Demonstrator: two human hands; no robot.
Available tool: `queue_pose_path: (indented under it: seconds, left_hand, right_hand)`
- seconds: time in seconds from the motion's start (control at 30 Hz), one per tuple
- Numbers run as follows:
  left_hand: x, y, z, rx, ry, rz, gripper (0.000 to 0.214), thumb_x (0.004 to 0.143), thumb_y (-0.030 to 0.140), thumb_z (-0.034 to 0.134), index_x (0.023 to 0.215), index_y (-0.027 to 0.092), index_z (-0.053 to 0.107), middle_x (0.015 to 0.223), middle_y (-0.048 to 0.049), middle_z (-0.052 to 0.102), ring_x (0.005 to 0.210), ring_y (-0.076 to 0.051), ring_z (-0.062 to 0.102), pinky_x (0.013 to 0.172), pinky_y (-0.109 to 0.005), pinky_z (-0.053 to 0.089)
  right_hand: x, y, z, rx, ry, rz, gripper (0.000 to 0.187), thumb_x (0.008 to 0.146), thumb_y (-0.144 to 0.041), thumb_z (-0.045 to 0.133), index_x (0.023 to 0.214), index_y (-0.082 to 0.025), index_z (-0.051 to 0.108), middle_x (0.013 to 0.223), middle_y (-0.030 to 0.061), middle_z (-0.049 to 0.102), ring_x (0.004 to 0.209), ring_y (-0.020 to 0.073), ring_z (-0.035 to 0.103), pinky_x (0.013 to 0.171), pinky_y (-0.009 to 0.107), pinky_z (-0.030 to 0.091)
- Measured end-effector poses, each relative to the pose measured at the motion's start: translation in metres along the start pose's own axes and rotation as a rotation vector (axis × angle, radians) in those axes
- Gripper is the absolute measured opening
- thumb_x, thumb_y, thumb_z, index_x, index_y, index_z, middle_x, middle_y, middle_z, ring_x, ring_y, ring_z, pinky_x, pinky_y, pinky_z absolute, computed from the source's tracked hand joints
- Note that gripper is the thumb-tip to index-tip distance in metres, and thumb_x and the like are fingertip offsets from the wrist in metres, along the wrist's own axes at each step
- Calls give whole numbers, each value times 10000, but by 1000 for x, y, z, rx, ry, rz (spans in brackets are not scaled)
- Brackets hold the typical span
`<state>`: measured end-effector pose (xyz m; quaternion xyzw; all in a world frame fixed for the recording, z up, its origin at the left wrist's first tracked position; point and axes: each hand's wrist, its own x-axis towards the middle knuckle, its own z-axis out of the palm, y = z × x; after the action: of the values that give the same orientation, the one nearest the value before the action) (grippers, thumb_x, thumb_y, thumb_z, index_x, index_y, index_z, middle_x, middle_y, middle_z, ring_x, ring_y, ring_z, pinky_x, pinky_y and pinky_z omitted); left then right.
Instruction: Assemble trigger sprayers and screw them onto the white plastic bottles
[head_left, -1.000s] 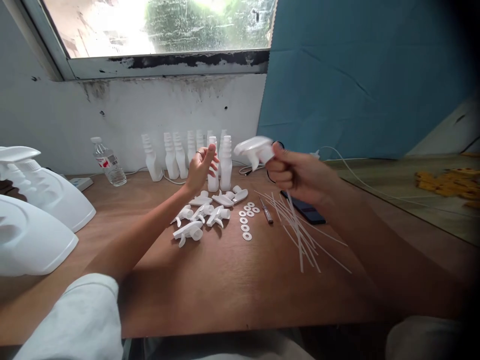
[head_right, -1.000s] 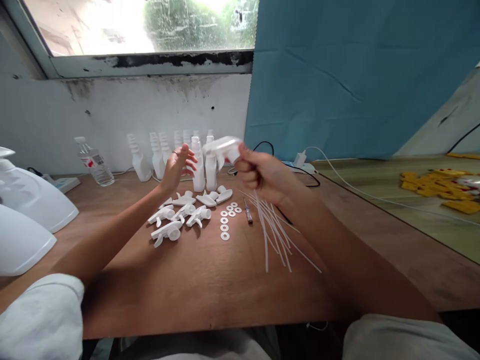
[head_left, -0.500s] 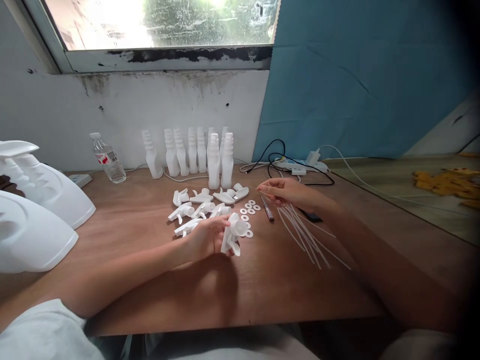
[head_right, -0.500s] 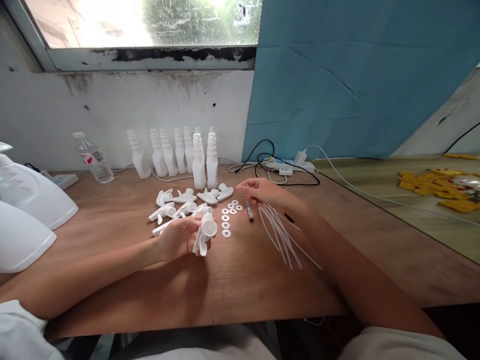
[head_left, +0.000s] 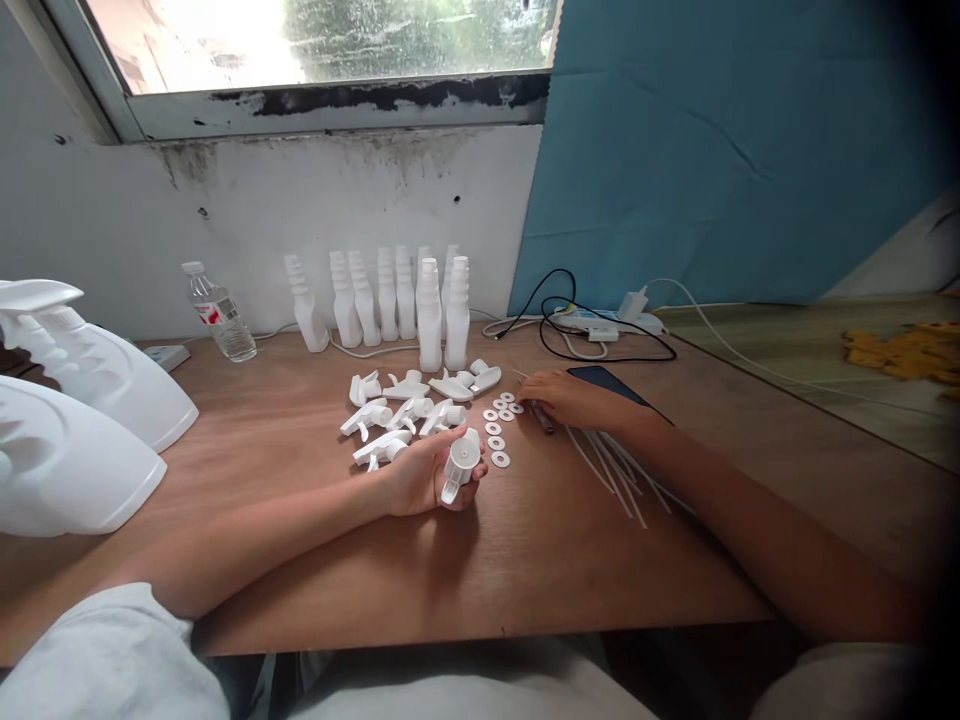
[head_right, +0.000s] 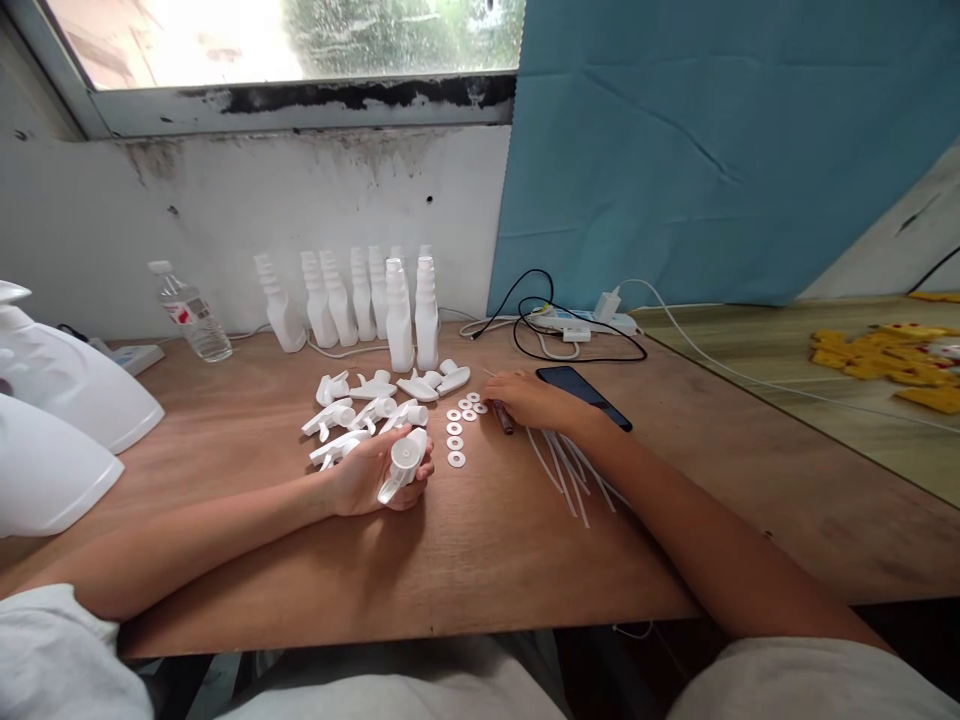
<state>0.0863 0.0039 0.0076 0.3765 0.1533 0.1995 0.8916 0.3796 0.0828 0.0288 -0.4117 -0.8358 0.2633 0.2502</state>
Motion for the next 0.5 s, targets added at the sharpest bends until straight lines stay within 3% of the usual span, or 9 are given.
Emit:
queue_pose_path:
  seconds: [0.1,0.23,0.3,0.37,0.43,0.5]
  left_hand:
    - [1,-1,-1,9,-2,-7,349,876,509,536,939,167,539,768,-24,561,521,-125,544,470,-219,376]
    - [1,-1,-2,16,2,-19,368,856,519,570,945,164,534,772,-25,574,534,-130,567,479,-219,407]
    - [1,-1,-1,23,16,-22,374,848,522,586,932,163,529,777,-23,577,540,-126,573,484,-216,424]
    - [1,-1,0,38,41,-7,360,846,511,599,908,165,522,771,-17,572,538,-123,569,467,-212,425]
    - [1,-2,1,43,61,10,338,851,494,602,890,170,514,764,-13,564,537,-122,562,434,-204,402]
    - [1,-2,1,32,60,13,320,865,484,588,884,176,503,759,-11,560,543,-123,561,416,-194,374]
  right_hand:
    - [4,-3,3,-154,-7,-146,86,781,-208,589,743,-178,660,832,90,657,780,206,570,764,328,416]
    - [1,-28,6,-245,241,-288,66,834,-248,585,839,-183,578,804,47,601,673,158,522,663,294,413]
    - [-5,-50,11,-111,371,-271,89,884,-272,562,871,-201,509,797,23,579,636,142,533,623,285,432]
    - [-12,-75,18,217,453,-270,159,908,-308,567,845,-216,454,782,3,590,573,127,568,566,281,460]
    - [-19,-99,27,478,394,-316,172,915,-325,579,859,-219,455,803,6,636,546,136,609,526,294,487]
    - [-26,-116,35,563,302,-364,129,927,-310,571,895,-209,496,771,16,666,541,149,633,499,295,499]
